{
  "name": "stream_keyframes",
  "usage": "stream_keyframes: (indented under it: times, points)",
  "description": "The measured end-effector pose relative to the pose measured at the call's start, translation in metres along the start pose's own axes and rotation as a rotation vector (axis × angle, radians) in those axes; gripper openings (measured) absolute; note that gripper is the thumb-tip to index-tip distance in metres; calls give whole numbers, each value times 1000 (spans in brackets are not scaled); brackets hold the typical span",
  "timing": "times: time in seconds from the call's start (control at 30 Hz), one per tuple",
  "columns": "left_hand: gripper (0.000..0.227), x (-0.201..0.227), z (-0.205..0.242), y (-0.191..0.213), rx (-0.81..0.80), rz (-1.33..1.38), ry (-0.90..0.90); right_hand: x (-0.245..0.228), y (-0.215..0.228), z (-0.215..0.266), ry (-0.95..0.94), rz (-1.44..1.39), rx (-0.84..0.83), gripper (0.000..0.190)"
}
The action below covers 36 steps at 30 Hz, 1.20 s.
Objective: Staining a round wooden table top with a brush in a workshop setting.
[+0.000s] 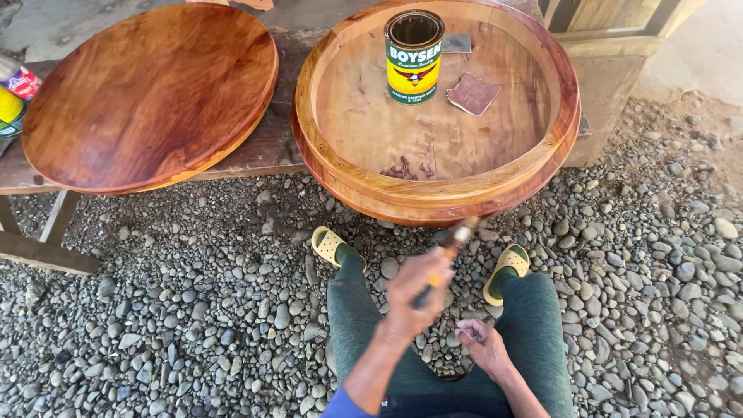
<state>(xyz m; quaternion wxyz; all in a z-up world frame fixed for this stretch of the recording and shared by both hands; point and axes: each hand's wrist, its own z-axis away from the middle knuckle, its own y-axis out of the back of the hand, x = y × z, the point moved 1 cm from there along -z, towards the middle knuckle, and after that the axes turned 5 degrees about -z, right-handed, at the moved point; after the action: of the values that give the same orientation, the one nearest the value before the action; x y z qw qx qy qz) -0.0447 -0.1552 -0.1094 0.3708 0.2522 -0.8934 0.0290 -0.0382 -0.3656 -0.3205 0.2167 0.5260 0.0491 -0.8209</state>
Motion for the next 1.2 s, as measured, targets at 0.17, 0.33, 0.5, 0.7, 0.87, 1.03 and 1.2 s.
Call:
stream_keyframes:
  times: [0.17, 0.33, 0.5, 0.7, 0.87, 1.03, 1.2]
  points:
    - [27, -25, -24, 107, 2, -116, 102, -3, -2, 0, 28, 37, 10, 25]
    - [28, -68, -41, 177, 97, -261, 113, -12, -6, 1, -65, 151, 12, 26]
    - [28, -102, -75, 200, 287, -327, 198, 2, -7, -4, -10, 145, 24, 26]
    - [25, -127, -151, 224, 483, -484, -27, 11, -4, -12, -54, 108, 29, 28]
    - [22, -174, -186, 230, 435, -479, 26, 7, -3, -10, -78, 120, 23, 31]
    - [21, -161, -175, 207, 298, -518, 182, 13, -4, -14, -72, 107, 46, 30]
    - [25, -115, -121, 180, 319, -535, -23, 5, -6, -11, -20, 145, 5, 25]
